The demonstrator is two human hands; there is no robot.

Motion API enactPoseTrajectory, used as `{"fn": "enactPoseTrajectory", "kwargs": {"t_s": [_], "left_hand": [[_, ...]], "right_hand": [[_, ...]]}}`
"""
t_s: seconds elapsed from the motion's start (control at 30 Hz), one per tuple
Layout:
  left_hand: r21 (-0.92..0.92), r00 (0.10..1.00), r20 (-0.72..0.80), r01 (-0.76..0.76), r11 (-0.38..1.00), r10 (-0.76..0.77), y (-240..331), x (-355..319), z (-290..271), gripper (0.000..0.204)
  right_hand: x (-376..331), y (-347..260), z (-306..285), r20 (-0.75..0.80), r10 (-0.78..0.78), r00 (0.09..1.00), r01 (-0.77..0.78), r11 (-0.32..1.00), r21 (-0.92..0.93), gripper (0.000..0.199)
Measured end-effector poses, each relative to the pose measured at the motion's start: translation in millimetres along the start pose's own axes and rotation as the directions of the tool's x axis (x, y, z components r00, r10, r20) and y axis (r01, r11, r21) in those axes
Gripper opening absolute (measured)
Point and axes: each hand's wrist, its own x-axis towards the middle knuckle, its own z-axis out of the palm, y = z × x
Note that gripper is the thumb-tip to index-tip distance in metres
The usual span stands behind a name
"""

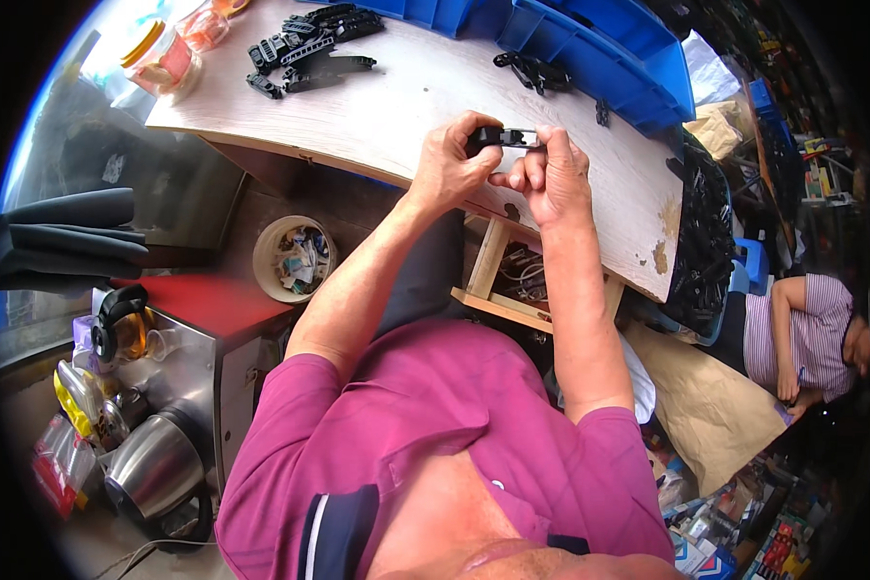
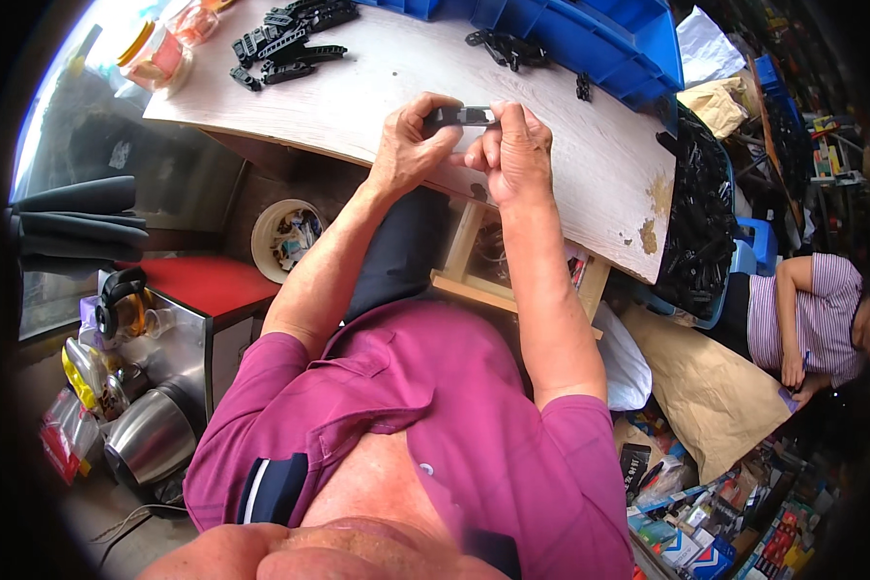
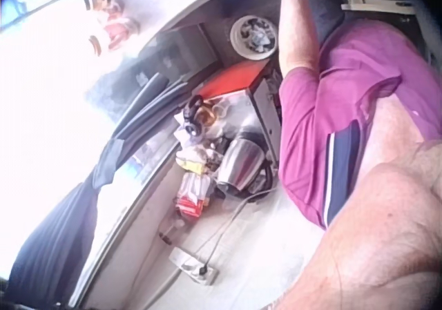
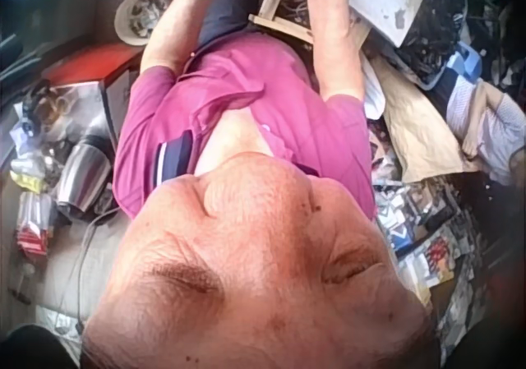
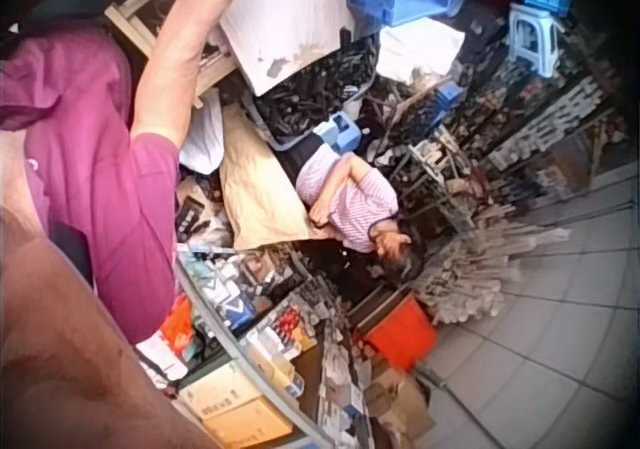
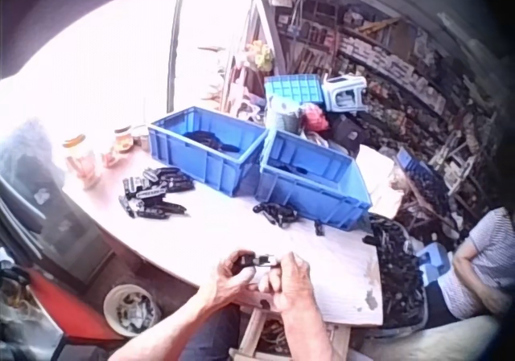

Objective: The person assembles small black plastic components by hand at a workbench, then places the assembled components into a large white bag.

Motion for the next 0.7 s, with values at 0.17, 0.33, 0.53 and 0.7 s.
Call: {"fn": "enactPoseTrajectory", "kwargs": {"t_s": [0.17,0.33,0.53,0.7], "left_hand": [[0.083,0.991,0.130,0.004,0.997,-0.015,13.9,-3.5,-1.3,0.026],[0.133,0.988,0.146,-0.069,0.989,0.049,12.6,-4.0,-0.3,0.024],[0.096,0.992,0.125,-0.005,0.995,-0.007,13.0,1.7,0.3,0.016],[-0.064,0.987,0.007,0.159,0.985,-0.159,6.6,4.4,1.1,0.017]], "right_hand": [[-1.4,6.4,-4.1,-0.047,0.018,0.999,-0.018,1.000,-0.001,0.022],[-3.7,10.6,-5.0,-0.094,0.018,0.995,-0.019,1.000,-0.009,0.020],[-0.9,24.8,-13.7,-0.110,-0.041,0.993,0.038,0.999,-0.033,0.015],[-5.5,18.7,0.5,-0.257,0.033,0.966,-0.079,0.982,-0.171,0.027]]}}
